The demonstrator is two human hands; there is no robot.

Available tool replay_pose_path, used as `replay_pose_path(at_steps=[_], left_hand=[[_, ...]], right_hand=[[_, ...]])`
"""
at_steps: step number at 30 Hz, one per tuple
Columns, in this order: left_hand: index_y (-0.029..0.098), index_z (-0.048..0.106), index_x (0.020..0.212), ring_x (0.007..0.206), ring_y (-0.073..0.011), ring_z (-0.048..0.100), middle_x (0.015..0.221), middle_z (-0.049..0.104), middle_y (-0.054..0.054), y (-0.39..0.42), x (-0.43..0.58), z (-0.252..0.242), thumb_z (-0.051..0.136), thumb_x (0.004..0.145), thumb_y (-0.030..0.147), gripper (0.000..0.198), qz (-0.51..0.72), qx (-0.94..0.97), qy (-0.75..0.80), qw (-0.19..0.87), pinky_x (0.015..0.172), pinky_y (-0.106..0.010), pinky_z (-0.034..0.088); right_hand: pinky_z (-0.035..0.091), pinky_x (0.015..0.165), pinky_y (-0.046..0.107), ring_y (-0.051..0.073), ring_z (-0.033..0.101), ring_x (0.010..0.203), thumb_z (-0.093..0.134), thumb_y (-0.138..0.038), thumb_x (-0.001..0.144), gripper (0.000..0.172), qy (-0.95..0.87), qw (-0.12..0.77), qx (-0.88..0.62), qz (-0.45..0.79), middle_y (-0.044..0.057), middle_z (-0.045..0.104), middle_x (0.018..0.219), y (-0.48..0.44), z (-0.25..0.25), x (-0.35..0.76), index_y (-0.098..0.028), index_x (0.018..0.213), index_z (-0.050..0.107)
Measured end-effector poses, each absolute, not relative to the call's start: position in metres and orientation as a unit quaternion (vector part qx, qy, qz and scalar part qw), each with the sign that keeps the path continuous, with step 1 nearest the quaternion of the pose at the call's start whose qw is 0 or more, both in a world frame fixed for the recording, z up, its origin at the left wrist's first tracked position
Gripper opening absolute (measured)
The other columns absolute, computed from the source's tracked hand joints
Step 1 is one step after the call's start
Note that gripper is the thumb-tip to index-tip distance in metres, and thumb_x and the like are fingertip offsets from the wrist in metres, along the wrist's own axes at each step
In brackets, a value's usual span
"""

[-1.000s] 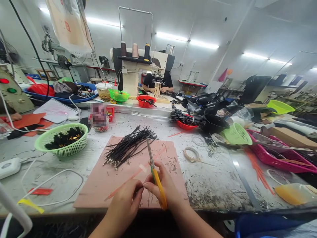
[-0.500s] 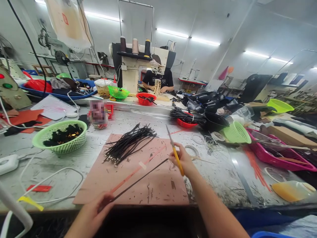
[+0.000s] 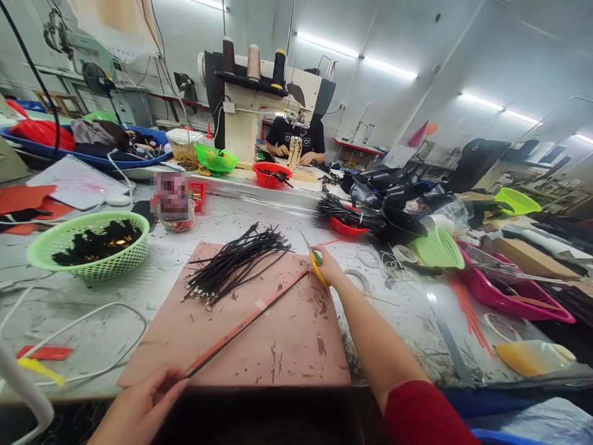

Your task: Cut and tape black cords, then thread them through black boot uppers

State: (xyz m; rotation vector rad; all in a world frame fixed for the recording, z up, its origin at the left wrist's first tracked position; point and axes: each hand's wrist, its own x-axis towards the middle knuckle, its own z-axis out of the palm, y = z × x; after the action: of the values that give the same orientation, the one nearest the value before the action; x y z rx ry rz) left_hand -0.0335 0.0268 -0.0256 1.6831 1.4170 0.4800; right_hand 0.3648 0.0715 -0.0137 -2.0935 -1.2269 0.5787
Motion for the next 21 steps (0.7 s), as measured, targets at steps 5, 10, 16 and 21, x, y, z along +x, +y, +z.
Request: replay_pose_path(at_steps=[5, 10, 16, 21], left_hand=[[0.025, 0.062, 0.062, 0.051, -0.0172, 0.054, 0.053, 0.06, 0.002, 0.026, -0.038, -0.039, 0.054, 0.063, 0.059, 0.035, 0.204, 0.702, 0.557, 0.395, 0.054, -0.022, 0.045], [0.024, 0.06, 0.063, 0.051, -0.0171, 0.054, 0.053, 0.059, 0.002, 0.023, -0.034, -0.033, 0.05, 0.068, 0.053, 0.032, 0.194, 0.71, 0.547, 0.398, 0.051, -0.023, 0.043], [0.022, 0.058, 0.061, 0.052, -0.0181, 0.054, 0.053, 0.06, 0.001, 0.013, -0.021, -0.012, 0.048, 0.067, 0.041, 0.022, 0.165, 0.709, 0.573, 0.377, 0.053, -0.026, 0.041], [0.02, 0.057, 0.06, 0.053, -0.0179, 0.053, 0.052, 0.057, 0.001, 0.004, -0.013, -0.001, 0.049, 0.067, 0.03, 0.014, 0.181, 0.686, 0.591, 0.384, 0.054, -0.025, 0.037]], right_hand=[[0.041, 0.059, 0.026, 0.016, 0.053, 0.06, 0.059, -0.019, 0.06, 0.055, -0.473, 0.278, -0.809, 0.211, -0.003, 0.056, 0.068, 0.072, -0.015, 0.368, -0.025, 0.114, 0.05], [0.043, 0.06, 0.025, 0.017, 0.056, 0.061, 0.06, -0.021, 0.062, 0.052, -0.476, 0.253, -0.819, 0.196, -0.002, 0.06, 0.071, 0.074, -0.016, 0.369, -0.024, 0.113, 0.052], [0.043, 0.069, 0.029, 0.022, 0.058, 0.077, 0.061, -0.022, 0.062, 0.051, -0.47, 0.228, -0.833, 0.18, 0.004, 0.064, 0.083, 0.068, -0.016, 0.367, -0.021, 0.112, 0.053], [0.042, 0.068, 0.031, 0.021, 0.057, 0.072, 0.062, -0.025, 0.061, 0.055, -0.469, 0.213, -0.837, 0.187, 0.006, 0.063, 0.081, 0.065, -0.02, 0.37, -0.018, 0.114, 0.053]])
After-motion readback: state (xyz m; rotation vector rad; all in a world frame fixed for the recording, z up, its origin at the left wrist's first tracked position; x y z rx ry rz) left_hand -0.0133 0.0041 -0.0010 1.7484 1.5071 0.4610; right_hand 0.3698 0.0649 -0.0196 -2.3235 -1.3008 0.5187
